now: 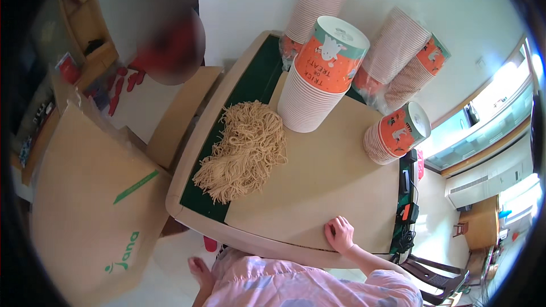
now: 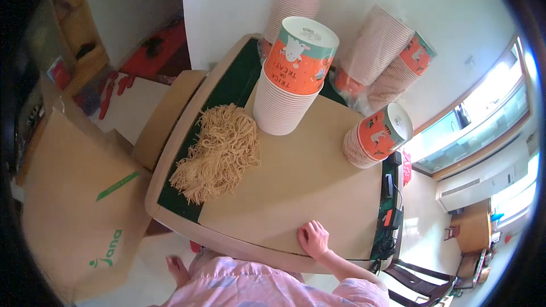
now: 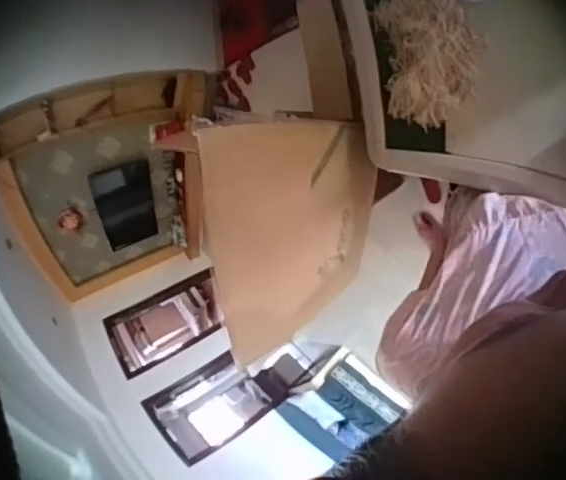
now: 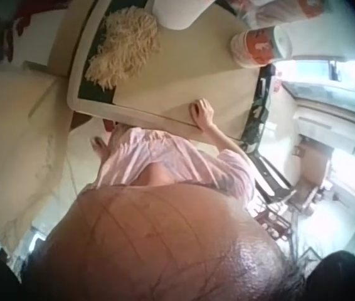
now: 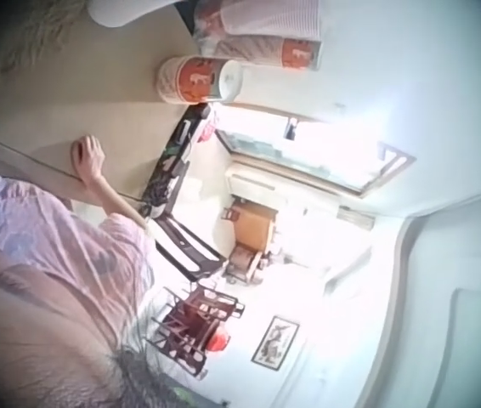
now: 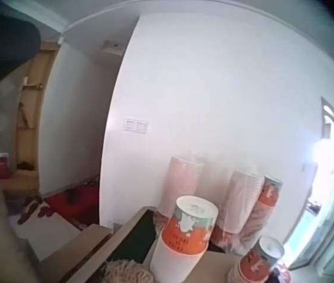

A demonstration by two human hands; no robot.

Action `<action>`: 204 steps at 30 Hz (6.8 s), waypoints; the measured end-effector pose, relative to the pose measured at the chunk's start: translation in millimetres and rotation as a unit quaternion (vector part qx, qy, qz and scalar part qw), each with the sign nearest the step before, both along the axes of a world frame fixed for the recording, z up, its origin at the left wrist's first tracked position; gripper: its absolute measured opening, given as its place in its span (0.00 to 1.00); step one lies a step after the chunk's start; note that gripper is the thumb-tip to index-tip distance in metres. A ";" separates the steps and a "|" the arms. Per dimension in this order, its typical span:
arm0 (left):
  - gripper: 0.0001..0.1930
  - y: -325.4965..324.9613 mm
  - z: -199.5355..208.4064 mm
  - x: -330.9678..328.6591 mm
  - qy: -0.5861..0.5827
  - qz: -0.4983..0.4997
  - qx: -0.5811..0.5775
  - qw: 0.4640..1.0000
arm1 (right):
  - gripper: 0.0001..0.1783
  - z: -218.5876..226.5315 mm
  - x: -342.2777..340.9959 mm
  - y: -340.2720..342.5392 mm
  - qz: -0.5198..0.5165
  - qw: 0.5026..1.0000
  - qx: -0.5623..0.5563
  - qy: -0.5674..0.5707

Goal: Attaching rubber bands to paper cups for assembly and packaging.

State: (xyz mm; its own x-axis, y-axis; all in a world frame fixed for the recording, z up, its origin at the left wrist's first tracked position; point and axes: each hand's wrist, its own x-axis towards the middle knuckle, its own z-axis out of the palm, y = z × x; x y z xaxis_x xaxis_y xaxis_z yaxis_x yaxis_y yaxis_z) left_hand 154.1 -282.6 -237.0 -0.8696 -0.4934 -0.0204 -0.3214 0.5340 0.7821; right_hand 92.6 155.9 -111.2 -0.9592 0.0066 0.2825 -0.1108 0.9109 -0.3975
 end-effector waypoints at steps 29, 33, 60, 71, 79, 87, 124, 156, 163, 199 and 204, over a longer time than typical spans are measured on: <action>0.13 -45.9 -159.3 110.7 -0.223 -0.206 -0.008 0.953 | 0.05 -4.3 5.2 -7.3 0.018 0.999 0.037 0.031; 0.14 -33.4 -153.9 120.9 -0.253 -0.205 -0.017 0.945 | 0.05 -2.3 6.1 -8.5 0.024 0.999 0.034 0.034; 0.07 31.0 160.5 -102.9 -0.170 -0.473 0.277 0.819 | 0.09 179.8 -255.2 68.9 -0.019 0.988 -0.115 0.103; 0.08 201.3 272.7 -366.2 0.093 -0.494 0.226 0.834 | 0.09 135.3 -342.1 107.2 -0.066 0.967 -0.219 0.115; 0.20 263.1 248.3 -512.3 0.080 -0.327 0.053 0.940 | 0.12 149.5 -353.9 95.5 -0.099 0.912 -0.390 -0.077; 0.10 256.6 280.0 -503.8 -0.046 -0.357 0.234 0.903 | 0.11 160.0 -352.1 104.3 -0.106 0.842 -0.509 -0.143; 0.11 132.0 73.2 -89.1 0.266 -0.314 -0.067 0.909 | 0.10 92.6 -21.8 -7.8 -0.009 0.966 -0.258 0.024; 0.10 130.3 76.6 -100.1 0.274 -0.349 -0.132 0.886 | 0.06 92.2 -19.9 -26.5 -0.021 0.952 -0.305 0.037; 0.10 136.0 78.7 -101.7 0.309 -0.331 -0.148 0.880 | 0.10 71.8 -2.0 -31.2 -0.121 0.899 -0.365 0.210; 0.04 166.9 187.3 -330.4 0.224 -0.288 -0.158 0.918 | 0.06 -14.7 -7.9 -79.0 -0.049 0.926 -0.374 0.017; 0.04 176.2 183.6 -352.2 0.138 -0.314 -0.248 0.906 | 0.07 -17.6 -9.2 -73.7 -0.057 0.922 -0.381 0.027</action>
